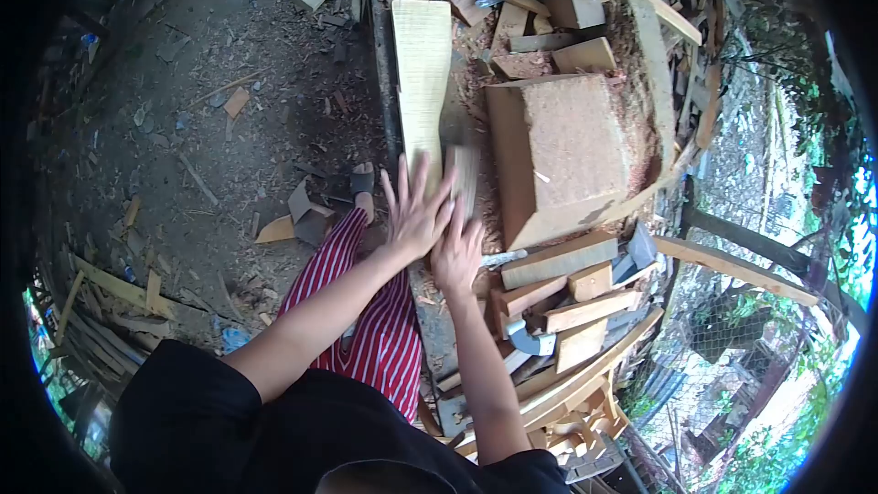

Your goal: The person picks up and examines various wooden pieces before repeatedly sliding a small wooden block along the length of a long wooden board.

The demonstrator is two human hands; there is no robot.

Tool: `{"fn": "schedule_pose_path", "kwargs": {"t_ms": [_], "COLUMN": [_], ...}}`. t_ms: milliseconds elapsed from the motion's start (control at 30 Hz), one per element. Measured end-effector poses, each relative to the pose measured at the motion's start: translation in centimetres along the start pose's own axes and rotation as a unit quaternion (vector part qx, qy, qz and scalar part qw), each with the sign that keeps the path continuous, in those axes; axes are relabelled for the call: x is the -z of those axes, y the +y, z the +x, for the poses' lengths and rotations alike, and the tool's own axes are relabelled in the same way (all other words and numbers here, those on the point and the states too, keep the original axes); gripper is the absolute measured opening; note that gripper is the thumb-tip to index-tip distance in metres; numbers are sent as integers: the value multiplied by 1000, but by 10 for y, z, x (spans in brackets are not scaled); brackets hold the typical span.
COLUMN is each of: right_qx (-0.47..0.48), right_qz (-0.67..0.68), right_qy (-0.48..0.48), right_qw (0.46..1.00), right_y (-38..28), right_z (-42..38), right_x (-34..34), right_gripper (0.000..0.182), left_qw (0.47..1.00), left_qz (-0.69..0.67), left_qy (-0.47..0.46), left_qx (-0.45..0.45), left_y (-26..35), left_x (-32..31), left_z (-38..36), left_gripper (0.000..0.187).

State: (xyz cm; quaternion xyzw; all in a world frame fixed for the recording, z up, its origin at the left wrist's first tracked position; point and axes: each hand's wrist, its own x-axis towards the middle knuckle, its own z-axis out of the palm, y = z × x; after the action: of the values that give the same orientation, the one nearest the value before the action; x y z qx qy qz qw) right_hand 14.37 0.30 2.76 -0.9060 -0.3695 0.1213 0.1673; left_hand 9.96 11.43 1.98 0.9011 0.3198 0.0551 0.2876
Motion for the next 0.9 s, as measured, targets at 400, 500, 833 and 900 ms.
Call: {"fn": "schedule_pose_path", "kwargs": {"t_ms": [400, 500, 833, 900], "right_qx": [7, -32, -106, -126], "right_qz": [-80, -93, 180, 231], "right_qy": [8, 15, -24, -62], "right_qw": [997, 995, 978, 963], "right_y": [-61, -68, -80, -91], "right_z": [11, 35, 44, 31], "right_x": [5, -6, 34, 58], "right_gripper": [71, 75, 76, 75], "left_qw": [995, 995, 993, 974], "left_qz": [45, 26, -78, -204], "left_qy": [-77, -65, -87, -91], "left_qx": [39, 69, 26, 36], "left_y": [-53, -67, -78, -75], "left_x": [56, 74, 110, 100], "left_z": [-37, -35, -6, 6], "left_gripper": [82, 82, 66, 64]}}
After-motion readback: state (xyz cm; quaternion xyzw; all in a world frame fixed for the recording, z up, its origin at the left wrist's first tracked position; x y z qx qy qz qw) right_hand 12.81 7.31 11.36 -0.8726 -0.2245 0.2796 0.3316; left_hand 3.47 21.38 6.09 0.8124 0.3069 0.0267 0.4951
